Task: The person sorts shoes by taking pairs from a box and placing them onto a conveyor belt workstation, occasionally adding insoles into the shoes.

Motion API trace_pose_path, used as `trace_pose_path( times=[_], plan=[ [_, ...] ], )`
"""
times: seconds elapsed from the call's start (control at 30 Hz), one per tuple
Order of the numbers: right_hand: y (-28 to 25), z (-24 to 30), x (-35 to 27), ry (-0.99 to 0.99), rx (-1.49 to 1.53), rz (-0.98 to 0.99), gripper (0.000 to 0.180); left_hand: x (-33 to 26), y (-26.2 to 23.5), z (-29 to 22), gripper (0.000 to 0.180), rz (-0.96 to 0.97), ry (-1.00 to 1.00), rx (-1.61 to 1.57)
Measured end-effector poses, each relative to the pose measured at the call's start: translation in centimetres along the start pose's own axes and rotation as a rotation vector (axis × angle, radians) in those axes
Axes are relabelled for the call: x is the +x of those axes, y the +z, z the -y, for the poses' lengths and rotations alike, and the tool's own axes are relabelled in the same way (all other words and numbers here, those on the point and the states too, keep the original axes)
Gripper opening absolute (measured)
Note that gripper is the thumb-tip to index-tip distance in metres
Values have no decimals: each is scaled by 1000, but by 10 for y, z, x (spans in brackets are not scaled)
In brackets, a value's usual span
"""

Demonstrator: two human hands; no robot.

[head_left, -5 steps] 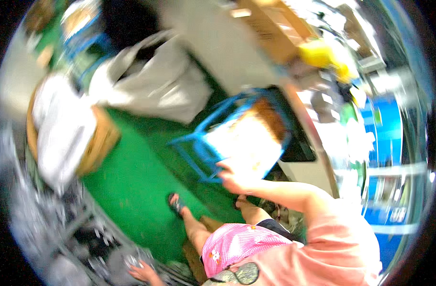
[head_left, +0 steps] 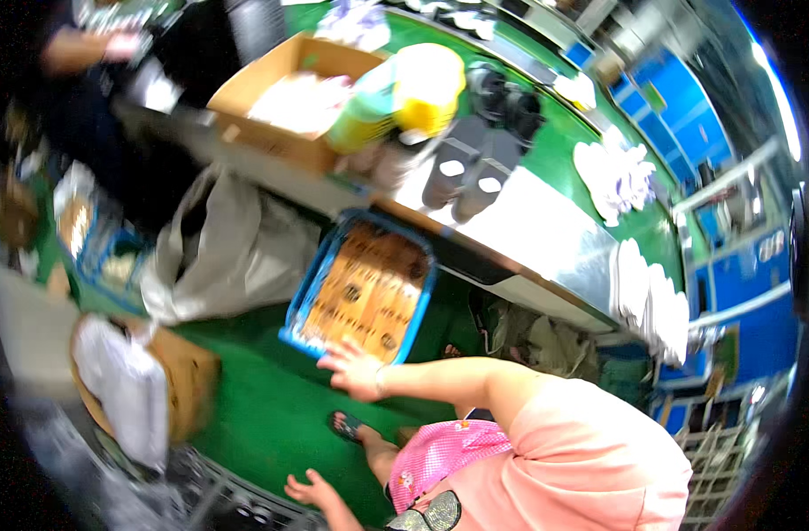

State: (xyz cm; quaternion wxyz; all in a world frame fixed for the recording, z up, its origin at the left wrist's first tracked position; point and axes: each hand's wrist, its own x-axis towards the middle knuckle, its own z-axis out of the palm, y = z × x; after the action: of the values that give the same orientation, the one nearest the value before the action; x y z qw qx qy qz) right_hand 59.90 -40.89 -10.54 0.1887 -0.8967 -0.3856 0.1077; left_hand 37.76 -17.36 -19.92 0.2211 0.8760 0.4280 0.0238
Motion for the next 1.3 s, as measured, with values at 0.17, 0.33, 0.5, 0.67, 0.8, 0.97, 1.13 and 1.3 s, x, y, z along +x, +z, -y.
trace_pose_path(
  times=[0.17, 0.33, 0.5, 0.67, 0.8, 0.97, 1.13, 1.3],
  plan=[
    [-139, 19, -129, -127, 384, -210, 24, -91, -63, -273, 42, 201, 589, -426],
    [-296, -91, -302, 292, 257, -439, 24, -202, -54, -440, 37, 346, 1313, -383],
    [-315, -247, -489, 1129, -211, -754, 37, -297, 29, -559, 39, 492, 1504, -237],
    [-304, -319, -563, 1441, -148, -491, 52, -356, 98, -585, 48, 273, 1519, 205],
    [-325, -357, -573, 1478, -7, -339, 57, -370, 107, -579, 51, 162, 1515, 363],
    [-337, -406, -587, 1446, 306, -275, 61, -370, 103, -578, 51, 126, 1541, 388],
    [-307, -399, -561, 1345, 149, -444, 45, -371, 103, -577, 51, 122, 1532, 438],
    [-317, -375, -553, 1321, 29, -487, 38, -372, 101, -584, 51, 183, 1515, 418]
  ],
)
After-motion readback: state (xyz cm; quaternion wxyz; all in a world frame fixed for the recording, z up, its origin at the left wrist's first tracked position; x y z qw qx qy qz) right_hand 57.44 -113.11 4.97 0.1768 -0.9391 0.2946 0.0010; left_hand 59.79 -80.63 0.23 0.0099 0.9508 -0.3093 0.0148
